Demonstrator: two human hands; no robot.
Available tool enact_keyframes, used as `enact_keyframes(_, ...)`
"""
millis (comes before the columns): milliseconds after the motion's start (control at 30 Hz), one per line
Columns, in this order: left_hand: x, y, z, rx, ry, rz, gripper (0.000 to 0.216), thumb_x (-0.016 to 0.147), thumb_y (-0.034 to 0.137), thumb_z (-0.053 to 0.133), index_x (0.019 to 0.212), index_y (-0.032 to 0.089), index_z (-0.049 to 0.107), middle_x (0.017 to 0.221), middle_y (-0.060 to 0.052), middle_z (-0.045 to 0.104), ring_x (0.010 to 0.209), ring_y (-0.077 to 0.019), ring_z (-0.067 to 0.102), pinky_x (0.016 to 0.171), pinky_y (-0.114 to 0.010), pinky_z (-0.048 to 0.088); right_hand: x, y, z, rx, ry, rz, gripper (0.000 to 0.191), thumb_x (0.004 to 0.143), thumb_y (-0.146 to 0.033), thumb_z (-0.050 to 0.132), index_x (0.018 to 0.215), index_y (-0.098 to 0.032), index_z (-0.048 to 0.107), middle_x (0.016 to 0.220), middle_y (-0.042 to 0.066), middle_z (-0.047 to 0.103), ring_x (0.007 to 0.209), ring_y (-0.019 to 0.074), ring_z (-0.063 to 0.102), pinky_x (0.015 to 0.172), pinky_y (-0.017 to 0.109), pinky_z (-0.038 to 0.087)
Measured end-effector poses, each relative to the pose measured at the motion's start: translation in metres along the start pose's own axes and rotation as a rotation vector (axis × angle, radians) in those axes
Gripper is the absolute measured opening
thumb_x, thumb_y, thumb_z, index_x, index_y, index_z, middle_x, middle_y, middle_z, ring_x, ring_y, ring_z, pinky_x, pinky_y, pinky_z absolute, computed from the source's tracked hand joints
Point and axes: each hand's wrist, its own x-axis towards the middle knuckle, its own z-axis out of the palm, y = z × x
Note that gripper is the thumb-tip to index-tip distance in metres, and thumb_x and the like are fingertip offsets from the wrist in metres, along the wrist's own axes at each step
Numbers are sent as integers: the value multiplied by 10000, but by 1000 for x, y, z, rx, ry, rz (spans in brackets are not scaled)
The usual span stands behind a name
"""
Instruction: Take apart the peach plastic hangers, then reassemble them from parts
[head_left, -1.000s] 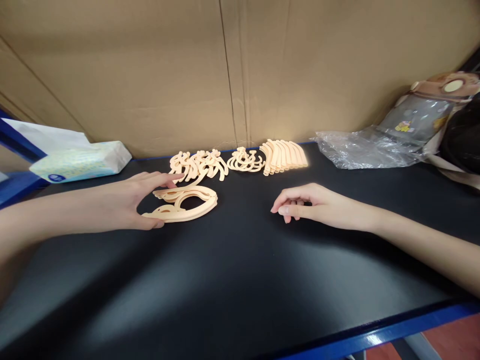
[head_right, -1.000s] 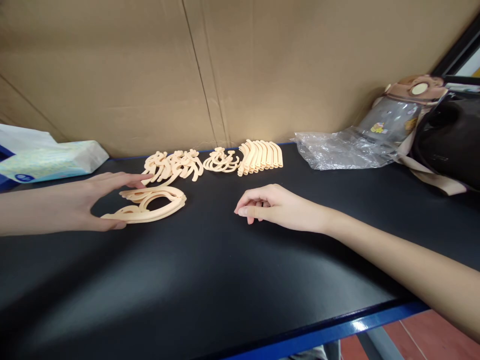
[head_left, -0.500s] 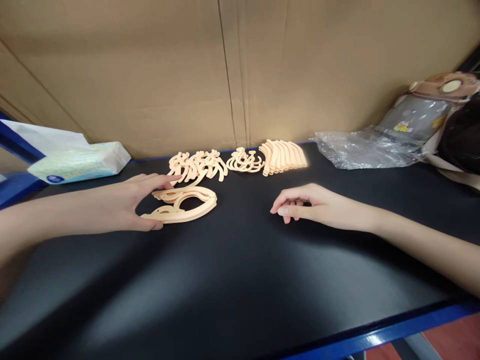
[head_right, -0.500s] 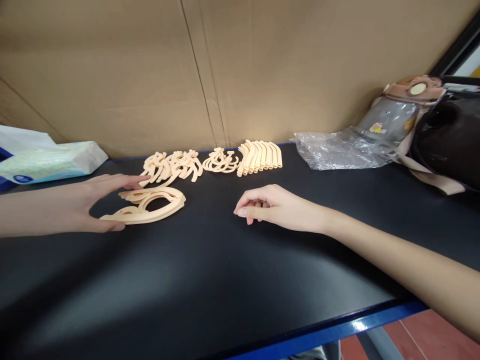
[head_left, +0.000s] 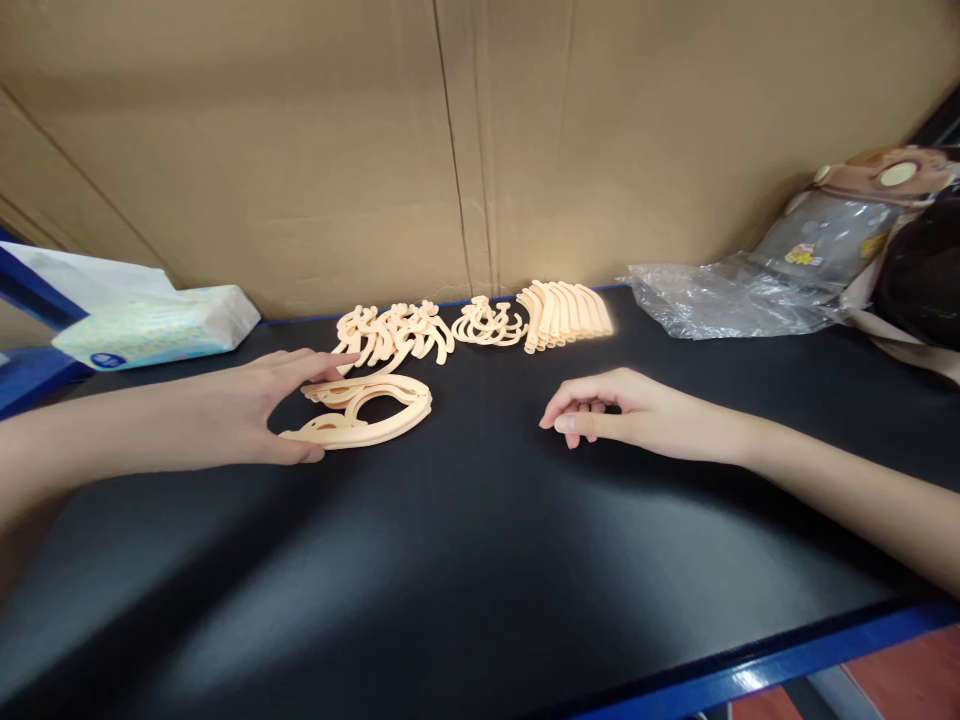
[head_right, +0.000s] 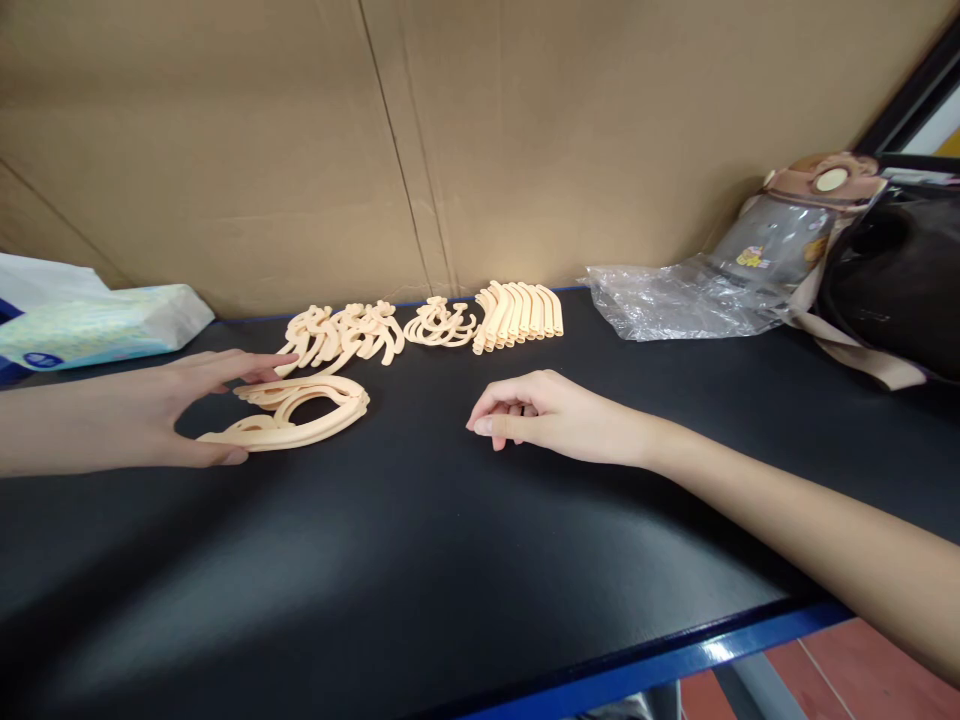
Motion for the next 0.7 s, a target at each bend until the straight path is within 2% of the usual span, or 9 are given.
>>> enact_keyframes(167,1,1,0,31,-4,-22,886,706,544,605,1448,156,314,1442,-125,422,1281,-303,426,1074,-438,297,0,1,0,5,-4,0,344,902,-479,513,982,-180,663,784,4,664,733,121,581,669,252,416)
enact_keyframes(367,1,-1,0,16,-33,-37,910,693,552,585,1464,176,281,1481,-116,366,1307,-301,395,1087,-431,278,0,0,0,10,-6,13,345,899,-487,514,980,-185,661,788,3,664,738,123,581,666,251,413)
enact_keyframes(700,0,2,-4,15,-54,-55,906,673,541,599,1455,201,293,1451,-72,403,1261,-277,440,1071,-363,303,0,-1,0,3,-8,13,358,893,-492,512,984,-182,666,789,14,671,733,131,585,667,256,412)
